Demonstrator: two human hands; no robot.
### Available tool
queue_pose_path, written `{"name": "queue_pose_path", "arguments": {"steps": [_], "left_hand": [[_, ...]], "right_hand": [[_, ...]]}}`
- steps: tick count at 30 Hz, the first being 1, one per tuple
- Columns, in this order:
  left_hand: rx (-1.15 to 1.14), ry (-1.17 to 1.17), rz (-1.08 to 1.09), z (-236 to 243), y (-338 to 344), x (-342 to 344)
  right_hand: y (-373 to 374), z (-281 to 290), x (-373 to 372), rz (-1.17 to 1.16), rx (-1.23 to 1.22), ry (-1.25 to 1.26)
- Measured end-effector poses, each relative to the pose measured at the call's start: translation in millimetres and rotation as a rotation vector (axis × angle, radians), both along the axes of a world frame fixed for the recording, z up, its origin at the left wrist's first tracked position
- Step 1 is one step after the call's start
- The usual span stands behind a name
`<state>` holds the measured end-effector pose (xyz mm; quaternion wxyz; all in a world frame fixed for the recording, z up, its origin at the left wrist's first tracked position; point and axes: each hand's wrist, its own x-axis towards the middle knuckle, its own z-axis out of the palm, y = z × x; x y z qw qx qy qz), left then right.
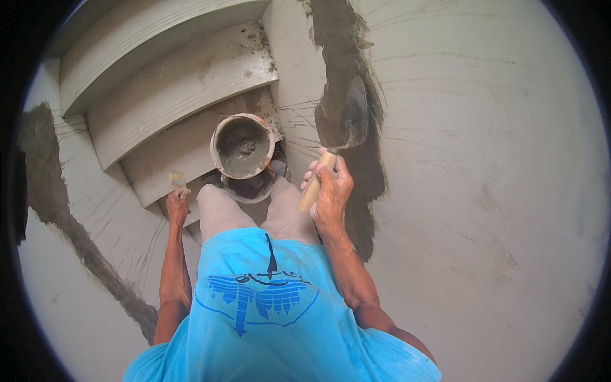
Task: The person applies wet plaster to a wall above a staircase using a trowel and a brush. They scoop plaster from a bucket, spread it on the wall, and smooth the surface repeatedly.
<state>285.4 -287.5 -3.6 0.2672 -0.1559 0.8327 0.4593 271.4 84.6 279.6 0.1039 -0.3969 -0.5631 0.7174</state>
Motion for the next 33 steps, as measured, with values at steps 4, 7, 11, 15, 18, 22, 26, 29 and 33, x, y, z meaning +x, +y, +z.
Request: {"name": "queue_pose_path", "arguments": {"steps": [4,7,11,15,18,22,26,29,33], "left_hand": [[0.003,-0.010,0.019,-0.7,1.2,-1.6],[0.008,-0.004,0.004,-2.1,0.2,-1.4],[0.025,0.029,0.001,-4.4,-0.9,0.7],[0.025,0.042,0.012,-3.6,0.4,-0.4],[0.010,0.053,0.019,-1.8,1.1,1.0],[-0.001,-0.019,0.024,7.0,5.3,-3.9],[-0.001,0.002,0.020,8.3,7.0,-5.3],[0.006,0.006,0.024,-0.4,3.6,-2.3],[0.029,0.012,0.024,-2.0,1.8,-1.1]], "right_hand": [[10.6,-0.4,-18.0,0.074,0.061,0.012],[18.5,-2.4,-25.8,0.079,0.093,-0.002],[10.0,2.0,-9.7,0.018,0.032,0.025],[-2.6,4.1,3.1,-0.026,0.029,0.020],[0.6,4.1,-2.8,0.007,0.038,0.010],[9.5,2.7,-22.0,0.061,0.106,-0.003],[11.3,1.9,-20.3,0.024,0.081,0.017],[0.5,4.9,-4.9,-0.015,0.035,0.010],[-5.5,1.4,-0.7,-0.016,0.030,-0.024]]}}
